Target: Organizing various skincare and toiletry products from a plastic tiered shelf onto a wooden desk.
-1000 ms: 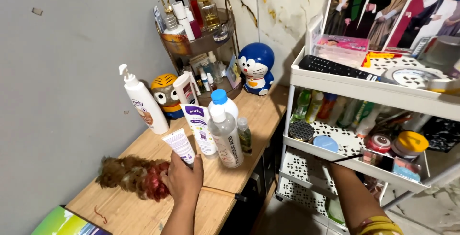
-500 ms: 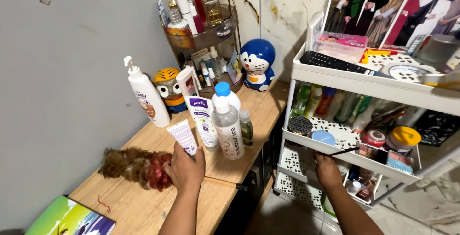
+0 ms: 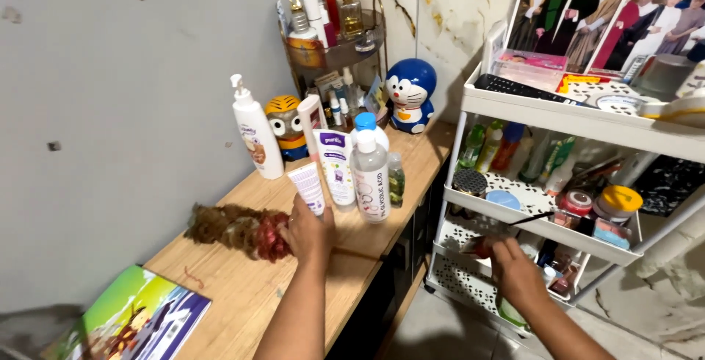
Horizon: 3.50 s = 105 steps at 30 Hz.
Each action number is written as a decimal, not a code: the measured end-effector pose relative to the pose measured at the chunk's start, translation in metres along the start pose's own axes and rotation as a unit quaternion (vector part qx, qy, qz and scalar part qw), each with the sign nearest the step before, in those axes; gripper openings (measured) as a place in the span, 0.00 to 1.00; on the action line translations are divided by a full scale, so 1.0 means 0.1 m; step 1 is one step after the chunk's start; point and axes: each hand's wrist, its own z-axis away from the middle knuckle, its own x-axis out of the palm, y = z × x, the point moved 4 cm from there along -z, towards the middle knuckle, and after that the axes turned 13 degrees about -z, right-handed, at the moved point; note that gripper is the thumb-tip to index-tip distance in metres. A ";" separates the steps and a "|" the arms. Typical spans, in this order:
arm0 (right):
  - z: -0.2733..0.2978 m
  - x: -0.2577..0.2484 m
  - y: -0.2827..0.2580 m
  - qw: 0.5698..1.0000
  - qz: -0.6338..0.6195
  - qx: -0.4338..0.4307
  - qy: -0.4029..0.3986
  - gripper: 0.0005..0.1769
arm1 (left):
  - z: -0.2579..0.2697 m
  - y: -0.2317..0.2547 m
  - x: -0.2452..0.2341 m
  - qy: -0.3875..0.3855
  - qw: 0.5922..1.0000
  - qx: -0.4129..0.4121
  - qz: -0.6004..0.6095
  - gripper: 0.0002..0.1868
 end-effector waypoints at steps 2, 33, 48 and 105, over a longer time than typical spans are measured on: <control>-0.13 -0.32 -0.45 1.000 -0.024 -0.013 0.002 0.18 | 0.00 -0.05 0.06 0.014 1.000 0.008 0.006 0.39; -1.81 -0.46 -3.59 0.958 -0.172 -0.220 -0.059 0.20 | 0.02 -0.07 0.02 0.026 0.993 0.032 0.110 0.41; -0.98 0.03 -2.40 0.950 -0.275 -0.008 0.148 0.41 | -0.03 -0.05 -0.06 0.004 0.994 0.045 0.095 0.51; -1.72 0.64 -2.21 0.894 -0.425 0.060 -0.126 0.80 | -0.06 -0.15 0.27 0.056 0.994 0.088 -0.031 0.24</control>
